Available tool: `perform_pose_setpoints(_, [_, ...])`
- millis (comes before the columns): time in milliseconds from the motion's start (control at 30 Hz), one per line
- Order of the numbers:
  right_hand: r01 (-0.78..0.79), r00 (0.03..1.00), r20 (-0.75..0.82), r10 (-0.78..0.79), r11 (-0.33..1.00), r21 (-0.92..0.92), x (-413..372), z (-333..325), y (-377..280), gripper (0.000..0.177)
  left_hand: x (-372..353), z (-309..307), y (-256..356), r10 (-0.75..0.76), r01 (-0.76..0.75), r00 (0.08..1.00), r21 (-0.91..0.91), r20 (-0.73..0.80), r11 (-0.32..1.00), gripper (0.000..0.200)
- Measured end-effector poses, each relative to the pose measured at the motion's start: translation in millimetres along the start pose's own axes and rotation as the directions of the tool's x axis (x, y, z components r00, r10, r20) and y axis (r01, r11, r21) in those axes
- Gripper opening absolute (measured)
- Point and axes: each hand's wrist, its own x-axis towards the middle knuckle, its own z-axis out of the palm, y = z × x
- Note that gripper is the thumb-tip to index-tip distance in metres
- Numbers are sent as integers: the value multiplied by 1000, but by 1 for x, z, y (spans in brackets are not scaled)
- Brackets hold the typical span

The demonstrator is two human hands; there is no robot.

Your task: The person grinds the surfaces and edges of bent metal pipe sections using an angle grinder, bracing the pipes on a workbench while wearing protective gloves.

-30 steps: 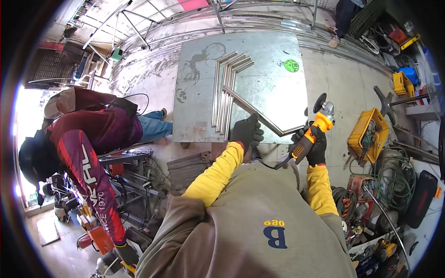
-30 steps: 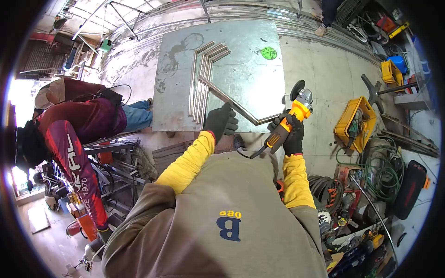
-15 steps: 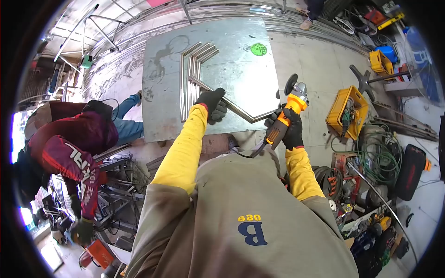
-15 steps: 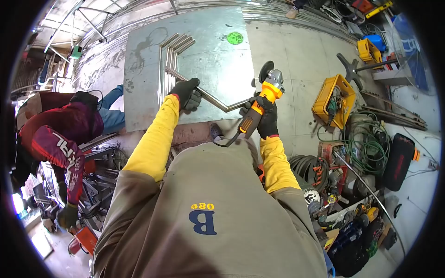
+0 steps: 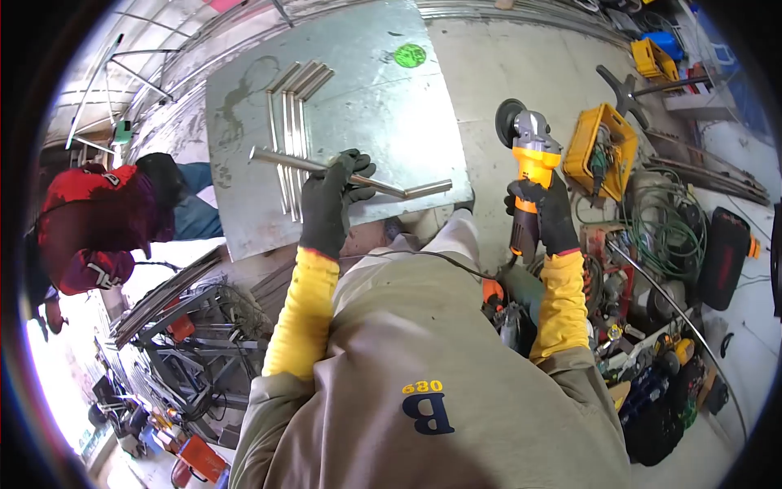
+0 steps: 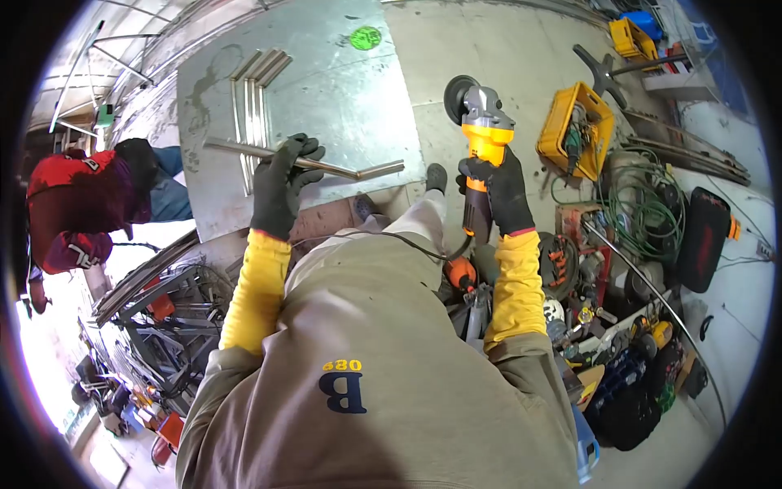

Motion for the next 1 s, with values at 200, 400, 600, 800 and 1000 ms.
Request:
perform_pose_setpoints(200, [-41,999,-43,31,965,-258,-56,-20,20,45,-20,17,-18,130,-154,981,172,143,973,32])
perform_pose_setpoints(400, [231,944,5,-331,649,-725,-100,-1,55,40,-36,23,-16,143,-283,928,402,344,871,29])
perform_pose_setpoints(600, [37,987,-85,-134,716,-697,-117,17,48,24,-51,12,-25,57,-287,918,554,394,781,31])
perform_pose_setpoints(800, [9,987,-108,-115,725,-689,-111,20,36,38,-51,6,-38,295,-664,738,576,606,477,34])
perform_pose_setpoints(1000, [-98,979,-204,-21,828,-552,-108,26,28,45,-58,9,-42,239,-587,799,626,552,514,32])
